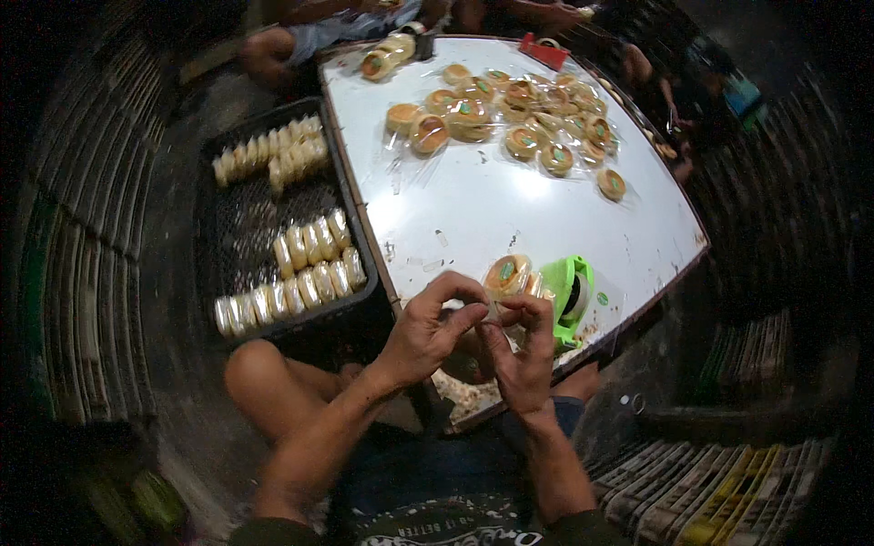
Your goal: The person sits on the floor and wraps small round buns in clear plastic bags using a handheld green tape dispenser. They place the wrapped buns into a black crate next to them.
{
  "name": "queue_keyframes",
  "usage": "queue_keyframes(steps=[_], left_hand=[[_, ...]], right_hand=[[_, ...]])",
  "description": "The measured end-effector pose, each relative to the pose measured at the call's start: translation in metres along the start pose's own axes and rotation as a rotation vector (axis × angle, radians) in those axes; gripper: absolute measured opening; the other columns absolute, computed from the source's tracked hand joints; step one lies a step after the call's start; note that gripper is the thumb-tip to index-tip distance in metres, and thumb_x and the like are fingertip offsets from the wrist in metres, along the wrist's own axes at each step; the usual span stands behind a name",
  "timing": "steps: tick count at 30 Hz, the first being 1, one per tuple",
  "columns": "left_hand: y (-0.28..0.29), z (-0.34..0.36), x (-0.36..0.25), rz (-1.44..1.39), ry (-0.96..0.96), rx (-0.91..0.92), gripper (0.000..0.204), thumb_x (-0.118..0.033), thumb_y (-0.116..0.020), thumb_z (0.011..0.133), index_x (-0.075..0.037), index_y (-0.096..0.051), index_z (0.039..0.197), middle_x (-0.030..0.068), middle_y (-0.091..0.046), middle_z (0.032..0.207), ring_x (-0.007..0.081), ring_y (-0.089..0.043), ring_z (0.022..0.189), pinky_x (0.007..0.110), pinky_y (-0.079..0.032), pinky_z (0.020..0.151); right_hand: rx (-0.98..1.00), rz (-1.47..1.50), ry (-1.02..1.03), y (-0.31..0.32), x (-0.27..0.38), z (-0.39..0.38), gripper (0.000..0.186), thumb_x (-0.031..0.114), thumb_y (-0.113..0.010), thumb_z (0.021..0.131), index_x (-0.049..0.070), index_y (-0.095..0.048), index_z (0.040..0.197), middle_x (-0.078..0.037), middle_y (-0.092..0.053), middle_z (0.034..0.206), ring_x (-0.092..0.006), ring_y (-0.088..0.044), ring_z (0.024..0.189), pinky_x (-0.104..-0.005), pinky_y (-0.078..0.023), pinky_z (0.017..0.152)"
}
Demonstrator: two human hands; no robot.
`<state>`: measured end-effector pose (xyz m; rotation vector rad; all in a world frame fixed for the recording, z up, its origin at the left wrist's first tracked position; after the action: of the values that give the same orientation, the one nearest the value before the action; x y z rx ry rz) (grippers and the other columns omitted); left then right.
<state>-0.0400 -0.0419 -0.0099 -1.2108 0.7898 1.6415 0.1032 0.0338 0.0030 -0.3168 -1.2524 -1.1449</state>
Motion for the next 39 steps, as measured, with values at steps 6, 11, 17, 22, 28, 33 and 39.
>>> queue_keyframes(steps=[6,11,17,22,28,33,39], left_hand=[[-0.03,0.007,-0.015,-0.072,0.129,-0.204,0.063,-0.003,-0.068,0.087,0.001,-0.029,0.137,0.008,-0.061,0.092,0.0133,-0.062,0.087,0.024,-0.052,0.07],[-0.041,0.012,-0.011,0.146,0.216,-0.142,0.062,-0.004,-0.069,0.086,0.003,-0.033,0.136,0.0053,-0.064,0.077,0.0096,-0.062,0.071,0.021,-0.05,0.067],[-0.021,0.016,-0.017,0.649,-0.148,0.018,0.028,-0.01,-0.068,0.088,0.003,-0.057,0.11,0.0069,-0.066,0.091,0.0147,-0.062,0.089,0.029,-0.051,0.08],[-0.036,-0.002,0.021,-0.02,0.385,-0.238,0.012,-0.011,-0.071,0.086,0.0,-0.066,0.089,0.0048,-0.062,0.096,0.0116,-0.055,0.092,0.027,-0.047,0.08],[-0.031,0.004,0.036,-0.022,0.189,-0.394,0.019,-0.003,-0.069,0.084,-0.002,-0.051,0.09,0.0019,-0.054,0.081,0.0098,-0.049,0.079,0.025,-0.043,0.073],[-0.031,0.016,0.043,0.092,0.193,-0.164,0.019,-0.008,-0.068,0.086,-0.003,-0.05,0.092,0.0017,-0.052,0.083,0.0105,-0.049,0.079,0.026,-0.043,0.075],[-0.046,0.025,0.057,0.027,0.224,-0.027,0.018,-0.012,-0.066,0.089,-0.004,-0.049,0.09,0.0024,-0.051,0.083,0.01,-0.049,0.077,0.026,-0.043,0.067]], right_hand=[[-0.023,-0.022,0.07,0.023,0.005,0.007,0.02,0.0,-0.071,0.08,0.002,-0.064,0.099,-0.011,-0.064,0.09,-0.0228,-0.064,0.08,-0.032,-0.051,0.072],[-0.109,0.057,0.07,0.023,-0.018,-0.002,0.018,0.002,-0.072,0.077,0.003,-0.066,0.095,-0.01,-0.063,0.088,-0.0259,-0.062,0.082,-0.035,-0.049,0.074],[-0.065,-0.345,0.315,0.03,-0.023,0.0,0.02,0.013,-0.073,0.08,0.001,-0.066,0.095,-0.01,-0.059,0.088,-0.027,-0.059,0.082,-0.0345,-0.049,0.077],[-0.224,0.614,-0.557,-0.005,-0.041,-0.015,0.014,0.013,-0.065,0.091,-0.001,-0.062,0.089,-0.01,-0.06,0.105,-0.0197,-0.058,0.098,-0.0336,-0.048,0.083],[-0.49,0.241,-0.237,0.026,-0.047,-0.016,0.025,0.008,-0.053,0.096,-0.001,-0.05,0.119,-0.016,-0.055,0.118,-0.0241,-0.053,0.112,-0.0353,-0.044,0.098],[-0.382,-0.434,-0.523,0.094,-0.167,-0.064,0.041,0.028,-0.068,0.083,-0.002,-0.058,0.111,-0.018,-0.056,0.105,-0.0322,-0.054,0.103,-0.0422,-0.041,0.094],[-0.495,-0.415,-0.507,0.114,-0.171,-0.034,0.036,0.035,-0.069,0.081,-0.002,-0.067,0.079,-0.019,-0.058,0.095,-0.0357,-0.055,0.094,-0.0422,-0.042,0.087]])
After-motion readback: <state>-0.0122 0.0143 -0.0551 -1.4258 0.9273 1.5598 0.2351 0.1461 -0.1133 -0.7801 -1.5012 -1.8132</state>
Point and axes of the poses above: each hand's wrist, its own z-axis towards the middle knuckle, its own y-axis out of the back of the hand, x = y × z, the point moved 1 cm from there along z, towards the middle knuckle
